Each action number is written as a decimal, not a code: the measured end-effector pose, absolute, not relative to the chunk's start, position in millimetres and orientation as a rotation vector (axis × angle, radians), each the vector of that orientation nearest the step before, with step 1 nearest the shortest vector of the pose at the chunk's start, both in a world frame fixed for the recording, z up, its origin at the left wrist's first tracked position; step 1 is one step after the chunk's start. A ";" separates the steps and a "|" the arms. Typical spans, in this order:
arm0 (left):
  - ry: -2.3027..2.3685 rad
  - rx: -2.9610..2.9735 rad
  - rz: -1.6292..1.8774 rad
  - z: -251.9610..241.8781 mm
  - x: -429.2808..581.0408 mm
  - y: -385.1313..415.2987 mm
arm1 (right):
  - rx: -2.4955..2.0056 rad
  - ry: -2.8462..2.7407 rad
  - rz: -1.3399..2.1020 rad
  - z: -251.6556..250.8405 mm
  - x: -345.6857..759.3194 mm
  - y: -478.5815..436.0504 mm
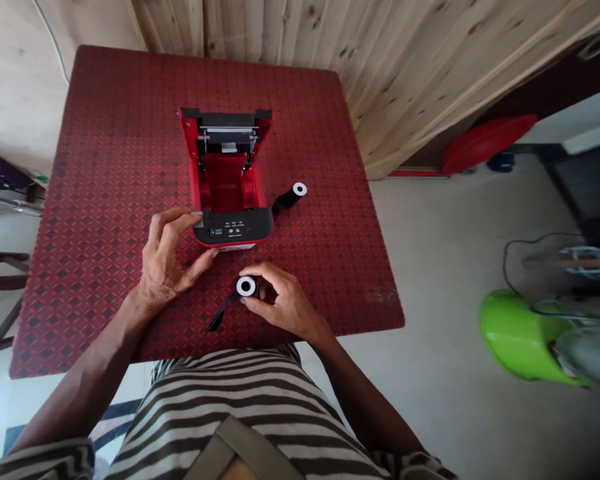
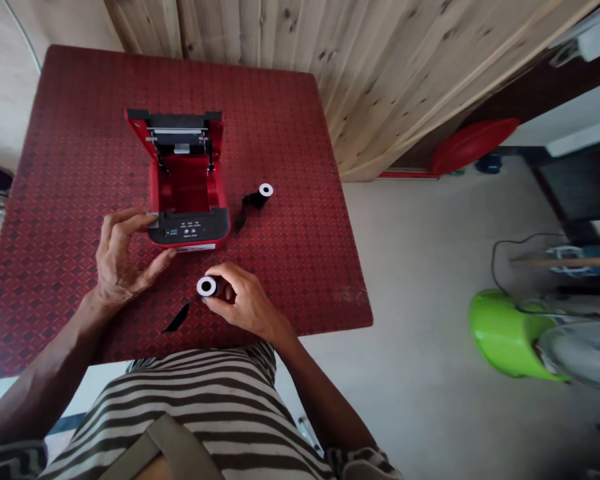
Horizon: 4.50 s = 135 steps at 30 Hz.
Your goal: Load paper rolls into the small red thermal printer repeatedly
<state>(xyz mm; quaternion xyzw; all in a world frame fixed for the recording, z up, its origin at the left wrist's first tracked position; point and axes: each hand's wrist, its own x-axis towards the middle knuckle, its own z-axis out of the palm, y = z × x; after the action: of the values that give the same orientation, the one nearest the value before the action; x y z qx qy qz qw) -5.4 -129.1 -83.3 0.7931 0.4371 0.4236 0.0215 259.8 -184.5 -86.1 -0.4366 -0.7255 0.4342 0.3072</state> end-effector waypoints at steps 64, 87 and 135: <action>1.382 2.373 1.250 -85.0 -5.4 -136.5 | -1.174 -2.688 0.464 9.9 217.5 -33.1; 1.262 2.384 1.157 -13.6 -2.8 -55.4 | -0.849 -2.162 -0.027 -42.0 240.2 -104.0; 1.355 2.577 1.339 -81.6 -13.2 -126.4 | -1.222 -1.555 0.578 -125.4 237.1 -100.9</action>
<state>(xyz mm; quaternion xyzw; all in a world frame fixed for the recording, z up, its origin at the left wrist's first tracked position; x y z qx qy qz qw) -13.2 -126.4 -81.6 0.8037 0.4226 0.4176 -0.0318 237.1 -100.9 -125.4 -0.5084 -0.6471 0.2406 0.5148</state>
